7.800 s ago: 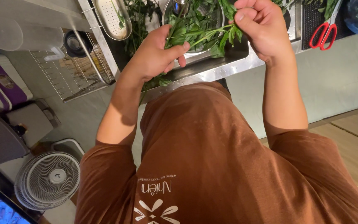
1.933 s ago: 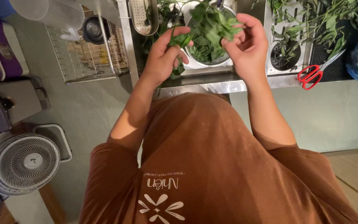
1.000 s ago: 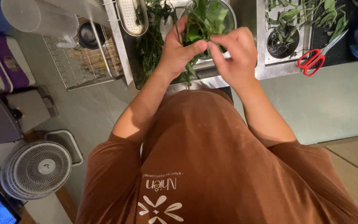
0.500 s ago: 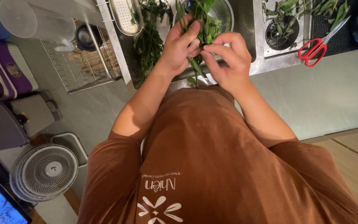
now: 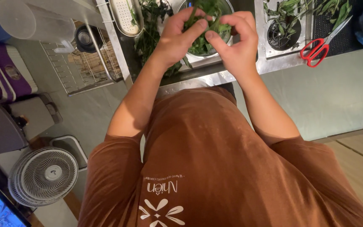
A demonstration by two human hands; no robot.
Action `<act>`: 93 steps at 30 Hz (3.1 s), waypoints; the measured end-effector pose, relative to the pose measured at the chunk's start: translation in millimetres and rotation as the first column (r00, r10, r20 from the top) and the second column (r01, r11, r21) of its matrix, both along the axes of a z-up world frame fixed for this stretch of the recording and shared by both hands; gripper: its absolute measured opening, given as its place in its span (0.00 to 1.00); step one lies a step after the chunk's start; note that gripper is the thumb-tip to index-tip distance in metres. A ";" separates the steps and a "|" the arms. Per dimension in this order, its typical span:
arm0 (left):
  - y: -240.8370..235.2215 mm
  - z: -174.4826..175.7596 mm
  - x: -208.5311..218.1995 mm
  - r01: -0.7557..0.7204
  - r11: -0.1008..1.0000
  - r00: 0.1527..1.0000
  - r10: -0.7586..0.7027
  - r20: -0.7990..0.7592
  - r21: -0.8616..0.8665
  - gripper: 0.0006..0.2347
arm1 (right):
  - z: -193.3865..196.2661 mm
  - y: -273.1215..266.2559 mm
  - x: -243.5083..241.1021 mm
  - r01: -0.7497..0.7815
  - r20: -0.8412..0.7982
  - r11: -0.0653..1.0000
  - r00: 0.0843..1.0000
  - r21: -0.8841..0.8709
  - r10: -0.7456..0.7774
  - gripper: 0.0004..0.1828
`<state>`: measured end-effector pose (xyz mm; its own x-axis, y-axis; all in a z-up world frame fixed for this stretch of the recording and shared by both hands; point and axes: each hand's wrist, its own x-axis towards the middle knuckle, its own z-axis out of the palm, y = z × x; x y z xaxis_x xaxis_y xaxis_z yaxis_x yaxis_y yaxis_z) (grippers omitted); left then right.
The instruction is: The person stands at a kitchen sink and uses red scissors to trim green leafy vegetables. They pick up bunches of greens, cut the stems, and place the trimmed leaves into a metal colander in the sink. The person also gathers loose leaves from the sink area and adds them to the colander.
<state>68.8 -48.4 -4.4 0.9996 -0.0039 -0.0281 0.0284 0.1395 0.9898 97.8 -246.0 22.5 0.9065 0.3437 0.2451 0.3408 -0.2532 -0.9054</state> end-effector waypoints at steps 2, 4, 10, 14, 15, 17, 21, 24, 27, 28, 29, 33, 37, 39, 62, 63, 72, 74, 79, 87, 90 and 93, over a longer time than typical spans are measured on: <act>1.8 -1.9 2.3 0.007 0.996 0.991 -0.019 0.134 0.089 0.07 | -8.8 1.3 5.0 -0.008 -0.023 1.000 1.000 0.029 0.009 0.12; 4.1 -6.6 2.0 -0.044 0.994 0.999 0.047 -0.027 0.102 0.09 | -12.2 -0.9 8.1 -0.057 0.013 0.998 0.998 0.029 0.056 0.07; 9.3 10.6 -3.9 -0.112 0.990 0.991 0.104 0.084 0.090 0.14 | -8.1 -9.3 11.5 -0.087 -0.350 0.985 0.927 0.151 0.136 0.03; 3.3 5.4 -2.3 -0.095 0.960 0.995 0.089 0.034 0.263 0.14 | 3.9 -3.4 9.3 -0.250 -0.289 0.956 0.914 0.152 0.285 0.04; 2.1 9.1 -3.2 -0.057 0.979 0.994 0.073 -0.079 0.195 0.12 | 9.0 -1.2 8.9 -0.272 -0.361 0.942 0.873 0.198 0.328 0.05; 3.7 10.0 -5.2 -0.028 0.992 0.981 0.050 -0.187 0.121 0.11 | 7.2 -0.5 9.4 -0.293 -0.427 0.925 0.823 0.244 0.373 0.07; 14.2 5.8 -12.8 -0.142 0.849 0.983 0.062 0.171 0.508 0.10 | -10.8 -2.1 11.1 -0.286 -0.373 0.948 0.872 0.138 0.318 0.07; 23.7 3.0 -19.2 -0.211 0.721 0.960 0.027 0.278 0.660 0.06 | -12.7 -4.8 11.5 -0.382 -0.312 0.918 0.864 0.103 0.395 0.06; 50.6 -9.0 -26.6 -0.286 0.620 0.954 0.117 0.274 0.730 0.05 | 0.1 -9.7 -0.2 -0.520 -0.315 0.841 0.782 0.147 0.538 0.05; 62.7 -13.8 -28.7 -0.379 0.589 0.924 0.203 0.323 0.714 0.06 | 6.7 -11.0 -4.8 -0.576 -0.335 0.790 0.717 0.209 0.611 0.04; 70.7 -10.5 -31.0 -0.382 0.585 0.923 0.207 0.323 0.715 0.06 | 6.8 -2.8 -8.9 -0.580 -0.333 0.787 0.714 0.211 0.616 0.04; 96.7 -9.0 -44.9 -0.304 0.895 0.946 0.323 -0.005 0.328 0.09 | -21.3 32.7 -22.0 -0.571 -0.135 0.819 0.817 -0.057 0.561 0.06; 112.4 -27.7 -55.3 -0.336 0.907 0.935 0.289 -0.206 -0.252 0.09 | -87.4 37.4 -29.1 -0.437 0.117 0.769 0.831 -0.466 0.543 0.25; 108.8 -27.3 -55.1 -0.248 0.901 0.966 0.203 -0.159 -0.356 0.09 | -85.1 37.7 -22.1 -0.480 -0.112 0.851 0.877 -0.214 0.467 0.24; -15.9 -6.9 32.8 -0.068 0.987 0.982 0.040 -0.187 -0.147 0.10 | -19.6 -48.3 21.6 0.023 -0.376 0.946 0.920 0.324 0.107 0.14; -16.9 -16.3 32.9 -0.078 0.992 0.992 0.068 -0.105 -0.095 0.10 | -10.0 -44.7 20.6 -0.039 -0.281 0.955 0.951 0.296 0.126 0.17; -25.1 -21.8 31.6 -0.155 0.973 0.986 0.140 -0.096 -0.174 0.12 | 17.0 -13.7 7.1 -0.066 -0.011 0.992 0.998 -0.106 0.065 0.16; -22.9 -24.1 29.9 -0.157 0.975 0.986 0.144 -0.086 -0.160 0.12 | 13.6 -10.9 6.0 -0.044 -0.041 0.990 0.998 -0.138 0.038 0.15; -19.3 -27.9 26.4 -0.137 0.987 0.985 0.127 -0.117 -0.082 0.13 | 7.2 -12.9 7.9 -0.019 0.099 0.978 0.994 -0.209 0.040 0.09; -16.8 -25.8 21.8 -0.151 0.970 0.988 0.143 0.055 0.189 0.13 | 3.2 -10.4 15.4 -0.023 0.125 0.967 0.991 -0.255 0.056 0.01; -17.1 -21.8 20.4 -0.154 0.939 0.988 0.146 0.047 0.308 0.14 | -2.6 -10.0 18.4 -0.052 -0.080 0.981 0.996 -0.189 0.037 0.04; -16.5 -23.6 19.2 -0.149 0.937 0.988 0.152 0.016 0.315 0.15 | 6.8 -4.7 18.8 -0.098 -0.170 0.985 0.983 -0.143 0.073 0.06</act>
<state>88.1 -65.0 -27.9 0.9875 0.1571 -0.0116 0.0394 -0.1755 0.9837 116.6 -250.7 29.3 0.8957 0.4432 0.0359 0.2177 -0.3667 -0.9045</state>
